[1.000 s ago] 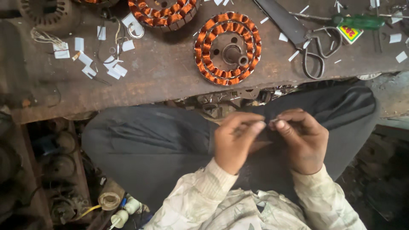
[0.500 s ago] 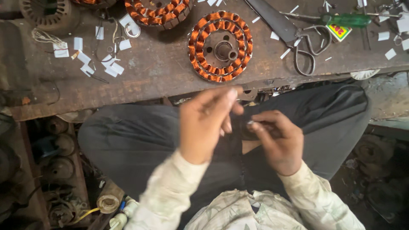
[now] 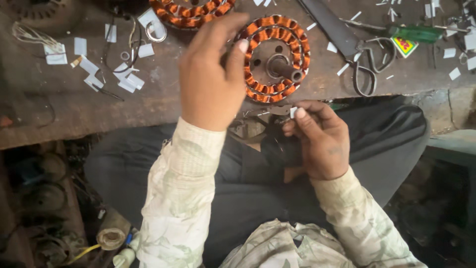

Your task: The person sits cross-legged on the floor and assembles a motor stator by inserting small white insulating pieces into the copper windings. They use a metal rod to press the pieces into place and scissors to cut a strip of white material into smaller pieces for insertion.

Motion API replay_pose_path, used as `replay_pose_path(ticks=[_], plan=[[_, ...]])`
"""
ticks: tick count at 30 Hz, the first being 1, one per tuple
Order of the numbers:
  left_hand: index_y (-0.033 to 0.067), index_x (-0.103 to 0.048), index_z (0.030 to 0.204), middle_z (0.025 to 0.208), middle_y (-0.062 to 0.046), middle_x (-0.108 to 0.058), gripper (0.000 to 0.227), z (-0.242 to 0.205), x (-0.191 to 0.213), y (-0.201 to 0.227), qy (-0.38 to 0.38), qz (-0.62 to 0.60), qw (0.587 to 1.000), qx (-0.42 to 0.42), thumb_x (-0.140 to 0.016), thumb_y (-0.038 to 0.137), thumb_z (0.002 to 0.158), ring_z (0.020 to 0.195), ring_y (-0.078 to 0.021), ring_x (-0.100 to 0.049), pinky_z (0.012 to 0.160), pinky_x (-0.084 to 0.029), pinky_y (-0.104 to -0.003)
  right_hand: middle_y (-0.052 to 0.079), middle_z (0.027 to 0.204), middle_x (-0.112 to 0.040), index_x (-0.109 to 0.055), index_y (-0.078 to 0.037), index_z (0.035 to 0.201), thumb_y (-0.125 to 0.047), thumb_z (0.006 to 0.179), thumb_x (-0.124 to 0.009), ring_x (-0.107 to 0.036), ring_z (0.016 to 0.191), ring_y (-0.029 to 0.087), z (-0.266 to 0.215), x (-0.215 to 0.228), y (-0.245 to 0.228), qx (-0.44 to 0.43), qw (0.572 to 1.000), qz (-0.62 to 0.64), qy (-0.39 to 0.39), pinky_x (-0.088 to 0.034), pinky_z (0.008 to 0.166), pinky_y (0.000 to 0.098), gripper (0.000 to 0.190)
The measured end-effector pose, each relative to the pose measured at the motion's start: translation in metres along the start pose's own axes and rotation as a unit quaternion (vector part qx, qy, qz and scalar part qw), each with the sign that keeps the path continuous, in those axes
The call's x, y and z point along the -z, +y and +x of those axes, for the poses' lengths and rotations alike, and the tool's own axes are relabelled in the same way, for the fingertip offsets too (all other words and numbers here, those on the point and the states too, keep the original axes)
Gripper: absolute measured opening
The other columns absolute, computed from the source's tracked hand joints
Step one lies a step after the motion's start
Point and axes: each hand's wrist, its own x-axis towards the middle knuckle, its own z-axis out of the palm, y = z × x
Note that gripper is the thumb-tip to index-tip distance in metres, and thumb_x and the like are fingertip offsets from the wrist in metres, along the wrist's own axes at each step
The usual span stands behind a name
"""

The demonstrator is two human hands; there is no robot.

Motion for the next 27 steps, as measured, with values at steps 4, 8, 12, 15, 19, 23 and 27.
replay_pose_path(ticks=[4, 8, 12, 15, 19, 23, 27], plan=[[0.0093, -0.062, 0.128, 0.135, -0.006, -0.064, 0.028, -0.007, -0.001, 0.005, -0.037, 0.088, 0.995, -0.008, -0.063, -0.003, 0.103, 0.126, -0.0300, -0.063, 0.108, -0.052, -0.037, 0.011, 0.099, -0.072, -0.062, 0.007, 0.124, 0.001, 0.098, -0.062, -0.073, 0.087, 0.020, 0.002, -0.001, -0.007, -0.015, 1.000, -0.007, 0.019, -0.060, 0.083, 0.0326, 0.027], [0.0104, -0.059, 0.130, 0.138, -0.005, -0.061, 0.031, -0.006, -0.001, 0.008, -0.063, 0.098, 0.993, -0.007, -0.064, -0.001, 0.102, 0.126, -0.0302, -0.061, 0.108, -0.051, -0.038, 0.012, 0.105, -0.071, -0.062, 0.007, 0.126, 0.004, 0.098, -0.062, -0.072, 0.094, 0.020, -0.002, -0.002, -0.016, 0.030, 0.997, -0.076, -0.013, -0.059, 0.089, 0.0329, 0.028], [0.0110, -0.057, 0.133, 0.135, -0.007, -0.060, 0.035, -0.003, -0.001, 0.011, -0.068, 0.114, 0.991, -0.012, -0.069, 0.003, 0.101, 0.120, -0.0328, -0.060, 0.107, -0.050, -0.043, 0.014, 0.106, -0.071, -0.062, 0.008, 0.119, 0.007, 0.105, -0.060, -0.070, 0.098, 0.019, -0.006, -0.001, -0.022, 0.078, 0.985, -0.150, -0.013, -0.056, 0.095, 0.0315, 0.015], [0.0127, -0.057, 0.138, 0.135, -0.010, -0.059, 0.042, -0.004, 0.000, 0.012, -0.058, 0.138, 0.989, -0.012, -0.073, 0.008, 0.100, 0.121, -0.0355, -0.059, 0.105, -0.050, -0.044, 0.009, 0.112, -0.068, -0.062, 0.007, 0.114, 0.007, 0.104, -0.060, -0.069, 0.103, 0.016, -0.005, -0.003, -0.031, 0.118, 0.972, -0.196, -0.044, -0.056, 0.097, 0.0304, 0.010], [0.0120, -0.056, 0.134, 0.129, -0.010, -0.059, 0.035, -0.005, -0.006, 0.007, -0.021, 0.107, 0.994, 0.010, -0.075, 0.012, 0.105, 0.123, -0.0315, -0.061, 0.104, -0.050, -0.040, 0.006, 0.110, -0.069, -0.062, 0.003, 0.112, 0.006, 0.100, -0.059, -0.072, 0.103, 0.016, 0.003, -0.007, -0.032, 0.111, 0.965, -0.234, -0.049, -0.058, 0.093, 0.0299, 0.013], [0.0108, -0.055, 0.135, 0.133, -0.010, -0.060, 0.036, -0.007, -0.010, 0.002, -0.024, 0.083, 0.996, 0.017, -0.074, 0.010, 0.104, 0.122, -0.0321, -0.063, 0.106, -0.053, -0.040, 0.012, 0.109, -0.071, -0.068, -0.002, 0.117, 0.012, 0.097, -0.064, -0.072, 0.094, 0.022, -0.002, -0.005, -0.037, 0.325, 0.782, -0.529, -0.060, -0.057, 0.084, 0.0308, 0.025], [0.0102, -0.054, 0.137, 0.134, -0.011, -0.060, 0.039, -0.009, -0.012, 0.002, -0.037, 0.088, 0.995, 0.023, -0.072, 0.006, 0.102, 0.120, -0.0330, -0.065, 0.104, -0.054, -0.041, 0.017, 0.102, -0.068, -0.072, -0.001, 0.117, 0.011, 0.088, -0.068, -0.070, 0.089, 0.028, 0.001, -0.010, -0.035, 0.282, 0.772, -0.566, -0.061, -0.055, 0.080, 0.0352, 0.032]])
